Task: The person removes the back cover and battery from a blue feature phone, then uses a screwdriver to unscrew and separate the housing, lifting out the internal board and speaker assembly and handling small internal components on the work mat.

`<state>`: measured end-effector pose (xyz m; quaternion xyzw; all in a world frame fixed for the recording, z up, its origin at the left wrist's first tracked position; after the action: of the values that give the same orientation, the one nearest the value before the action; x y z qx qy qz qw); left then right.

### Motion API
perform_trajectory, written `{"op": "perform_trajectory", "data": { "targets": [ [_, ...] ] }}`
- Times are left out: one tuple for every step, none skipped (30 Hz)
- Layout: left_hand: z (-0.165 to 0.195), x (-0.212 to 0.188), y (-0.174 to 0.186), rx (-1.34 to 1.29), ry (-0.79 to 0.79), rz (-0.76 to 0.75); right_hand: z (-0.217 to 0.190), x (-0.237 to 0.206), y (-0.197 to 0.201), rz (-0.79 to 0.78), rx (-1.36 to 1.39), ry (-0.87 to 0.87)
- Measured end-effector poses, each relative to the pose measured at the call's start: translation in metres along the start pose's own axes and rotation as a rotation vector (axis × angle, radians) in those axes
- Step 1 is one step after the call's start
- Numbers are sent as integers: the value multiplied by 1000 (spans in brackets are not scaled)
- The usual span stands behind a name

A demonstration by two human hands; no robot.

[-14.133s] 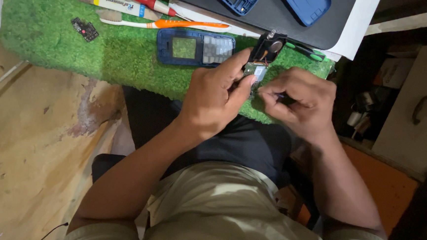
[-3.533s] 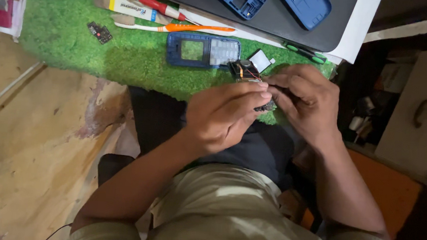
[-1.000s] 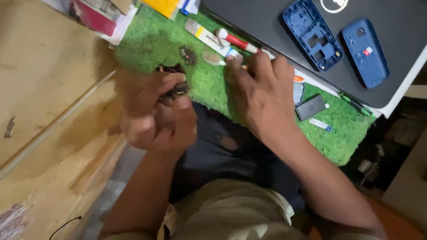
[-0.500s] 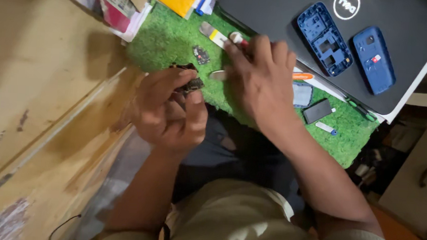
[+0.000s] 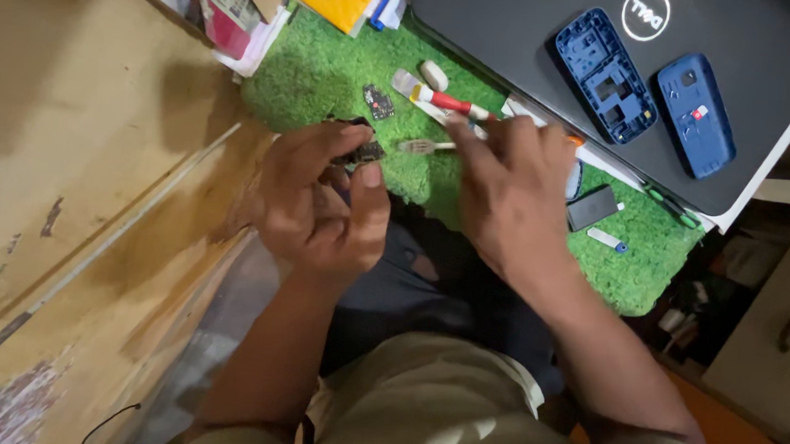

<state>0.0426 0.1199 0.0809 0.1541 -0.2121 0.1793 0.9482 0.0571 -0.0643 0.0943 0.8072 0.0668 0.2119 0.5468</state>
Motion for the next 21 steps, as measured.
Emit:
{"op": "perform_trajectory", "data": {
  "targets": [
    [1,0,0,23,-12,3,3,-4,4,-3,-5,-24],
    [1,1,1,32,-13,-5,7,-8,7,-5,-12,-48],
    [1,1,1,41,-14,-14,11,-12,11,-7,-20,-76],
    [0,2,1,37,-10,-35,15,-14,13,1,-32,-99],
    [0,2,0,34,-11,-40,20,-14,14,11,-45,-118],
    [0,2,-1,30,-12,-44,23,-16,15,18,-56,-136],
    [1,1,-2,26,-17,-34,25,-17,14,-13,-40,-132],
    [2,1,-2,20,-23,-30,26,-19,12,-45,-22,-128],
    [2,0,-3,15,-29,-25,27,-21,11,-81,-4,-122],
    [2,0,-2,7,-38,-24,30,-24,15,-40,-35,-145],
    [2,0,-2,8,-43,-24,32,-28,20,1,-66,-168],
    [3,0,-2,10,-48,-23,36,-32,26,40,-97,-191],
    [3,0,-2,22,-51,-23,39,-37,33,52,-87,-181],
    [5,0,-2,31,-61,-27,45,-42,43,65,-79,-174],
    [7,0,-3,41,-72,-30,51,-47,53,57,-76,-193],
    [9,0,-4,49,-92,-31,57,-53,62,50,-73,-212],
    [12,-1,-6,13,-93,-35,64,-59,71,20,-78,-254],
    [15,-2,-8,-23,-94,-39,69,-64,76,-10,-64,-294],
    [19,-3,-10,-102,-73,-47,74,-70,82,-39,-52,-334],
    [23,-4,-11,-121,-79,-71,78,-77,86,-76,-21,-373],
    [28,-6,-13,-140,-86,-96,80,-83,87,-116,13,-413]
  ]
}}
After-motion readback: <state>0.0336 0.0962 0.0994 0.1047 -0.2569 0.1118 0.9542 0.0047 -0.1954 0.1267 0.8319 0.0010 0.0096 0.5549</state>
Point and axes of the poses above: each hand's wrist, its own x-axis towards the middle knuckle, its own y-axis out of the back of the hand, z = x × y, the point moved 5 cm from there along x, towards the middle knuckle, and after that the axes turned 9 degrees about x, right-handed, at the moved point
